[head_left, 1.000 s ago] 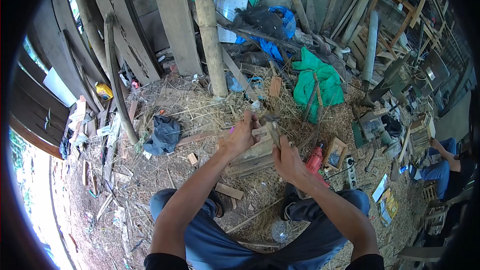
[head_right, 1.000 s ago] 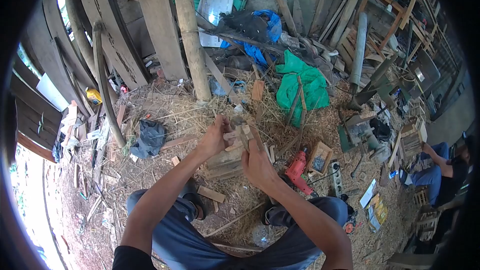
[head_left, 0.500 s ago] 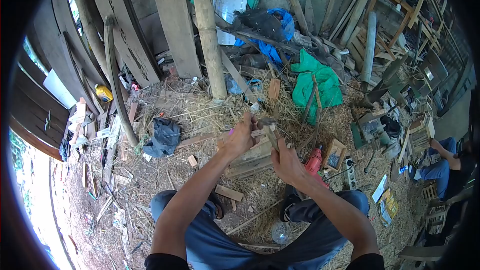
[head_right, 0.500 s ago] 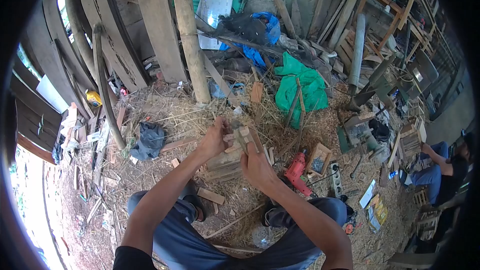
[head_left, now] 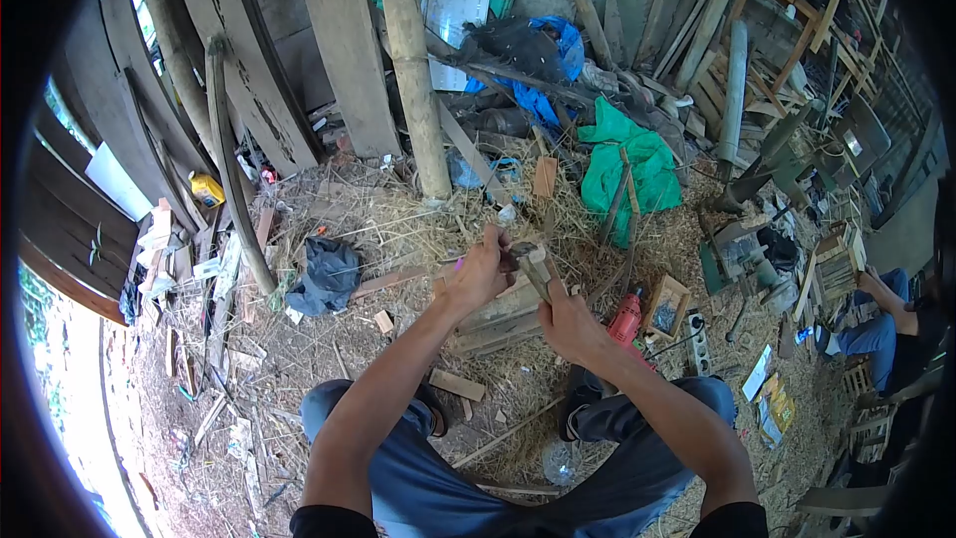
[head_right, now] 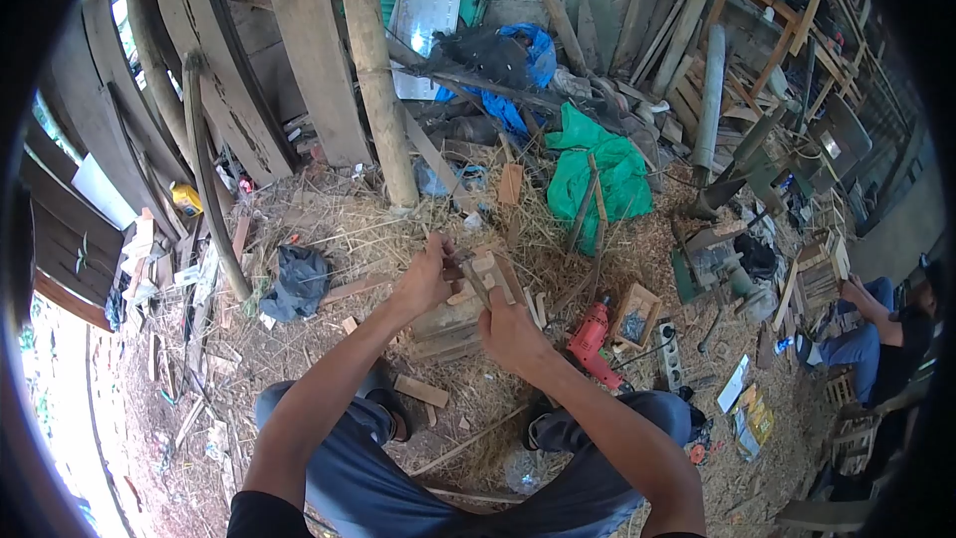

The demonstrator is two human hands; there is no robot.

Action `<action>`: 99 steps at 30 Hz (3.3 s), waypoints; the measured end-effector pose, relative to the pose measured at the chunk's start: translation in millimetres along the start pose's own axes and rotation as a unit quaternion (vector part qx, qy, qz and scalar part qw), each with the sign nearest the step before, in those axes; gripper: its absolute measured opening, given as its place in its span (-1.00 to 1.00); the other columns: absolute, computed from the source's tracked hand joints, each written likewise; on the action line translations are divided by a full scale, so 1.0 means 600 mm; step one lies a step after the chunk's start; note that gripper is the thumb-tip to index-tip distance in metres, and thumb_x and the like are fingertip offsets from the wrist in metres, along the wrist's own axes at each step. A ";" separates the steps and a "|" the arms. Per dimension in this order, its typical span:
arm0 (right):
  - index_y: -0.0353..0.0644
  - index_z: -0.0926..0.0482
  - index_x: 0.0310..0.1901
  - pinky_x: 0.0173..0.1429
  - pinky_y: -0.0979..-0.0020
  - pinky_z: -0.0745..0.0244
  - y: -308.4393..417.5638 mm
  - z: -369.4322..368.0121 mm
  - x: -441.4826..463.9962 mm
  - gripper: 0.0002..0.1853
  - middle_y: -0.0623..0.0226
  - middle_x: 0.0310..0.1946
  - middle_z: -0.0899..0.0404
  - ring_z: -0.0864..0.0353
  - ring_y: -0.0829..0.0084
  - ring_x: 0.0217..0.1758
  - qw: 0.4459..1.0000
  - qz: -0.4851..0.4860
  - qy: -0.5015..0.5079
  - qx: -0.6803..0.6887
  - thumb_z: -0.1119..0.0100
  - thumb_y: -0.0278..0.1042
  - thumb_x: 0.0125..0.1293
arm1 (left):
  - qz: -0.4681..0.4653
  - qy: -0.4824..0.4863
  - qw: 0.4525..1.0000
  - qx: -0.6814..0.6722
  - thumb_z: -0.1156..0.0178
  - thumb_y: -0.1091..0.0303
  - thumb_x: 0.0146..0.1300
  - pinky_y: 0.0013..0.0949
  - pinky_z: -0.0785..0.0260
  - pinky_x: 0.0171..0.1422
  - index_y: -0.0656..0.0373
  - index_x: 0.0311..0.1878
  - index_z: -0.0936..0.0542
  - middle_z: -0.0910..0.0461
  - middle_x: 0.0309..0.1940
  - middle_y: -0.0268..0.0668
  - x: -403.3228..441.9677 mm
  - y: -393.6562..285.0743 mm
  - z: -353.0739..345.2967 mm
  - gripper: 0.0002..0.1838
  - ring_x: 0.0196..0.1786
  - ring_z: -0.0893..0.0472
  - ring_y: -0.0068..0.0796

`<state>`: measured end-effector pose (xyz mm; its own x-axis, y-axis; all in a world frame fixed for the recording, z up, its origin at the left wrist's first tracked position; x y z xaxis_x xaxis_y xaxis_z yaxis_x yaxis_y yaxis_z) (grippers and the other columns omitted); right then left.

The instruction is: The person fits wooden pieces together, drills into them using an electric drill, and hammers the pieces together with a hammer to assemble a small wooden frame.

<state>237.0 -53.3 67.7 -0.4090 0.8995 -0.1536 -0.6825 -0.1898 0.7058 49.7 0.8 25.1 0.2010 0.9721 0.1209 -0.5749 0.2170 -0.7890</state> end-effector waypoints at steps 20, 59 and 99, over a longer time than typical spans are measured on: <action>-0.42 -0.26 -0.19 -0.50 -0.01 -0.27 -0.004 0.002 0.002 -0.80 -0.22 -0.66 -0.43 -0.50 -0.22 -0.58 0.992 0.080 -0.092 0.017 0.00 -0.44 0.35 | 0.032 -0.035 0.999 -0.017 -0.46 0.47 -0.05 -0.20 -0.53 -0.07 0.20 0.03 -0.22 -0.64 -0.22 -0.07 -0.014 -0.002 -0.003 -0.34 -0.11 -0.67 -0.16; -0.41 -0.21 -0.18 -0.44 -0.05 -0.34 -0.007 -0.006 -0.001 -0.78 -0.20 -0.66 -0.46 -0.51 -0.26 -0.54 0.998 0.044 -0.039 -0.027 0.00 -0.44 0.34 | 0.071 -0.080 0.994 -0.019 -0.41 0.43 -0.02 -0.28 -0.51 -0.28 0.25 -0.06 -0.24 -0.63 -0.33 -0.07 -0.018 -0.007 -0.008 -0.43 -0.32 -0.67 -0.21; -0.39 -0.36 -0.15 -0.27 0.15 -0.53 0.008 0.123 0.006 -0.67 -0.05 -0.40 -0.59 -0.67 0.02 -0.31 0.974 0.055 -0.212 0.057 -0.22 -0.30 0.28 | 0.057 -0.155 0.945 -0.283 -0.28 0.54 0.14 -0.35 -0.49 -0.11 0.32 0.03 -0.47 -0.64 -0.21 -0.14 0.001 -0.030 0.101 -0.63 -0.24 -0.65 -0.42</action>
<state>277.1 -21.9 121.8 -0.1722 0.9623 0.2105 -0.5672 -0.2715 0.7775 12.1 3.2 75.9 -0.1284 0.9847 0.1179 -0.0448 0.1130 -0.9926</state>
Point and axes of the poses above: each hand's wrist, its own x-axis towards the middle knuckle, its own z-axis out of the back of the hand, y = z × x, the point moved 1 cm from there along x, towards the middle knuckle
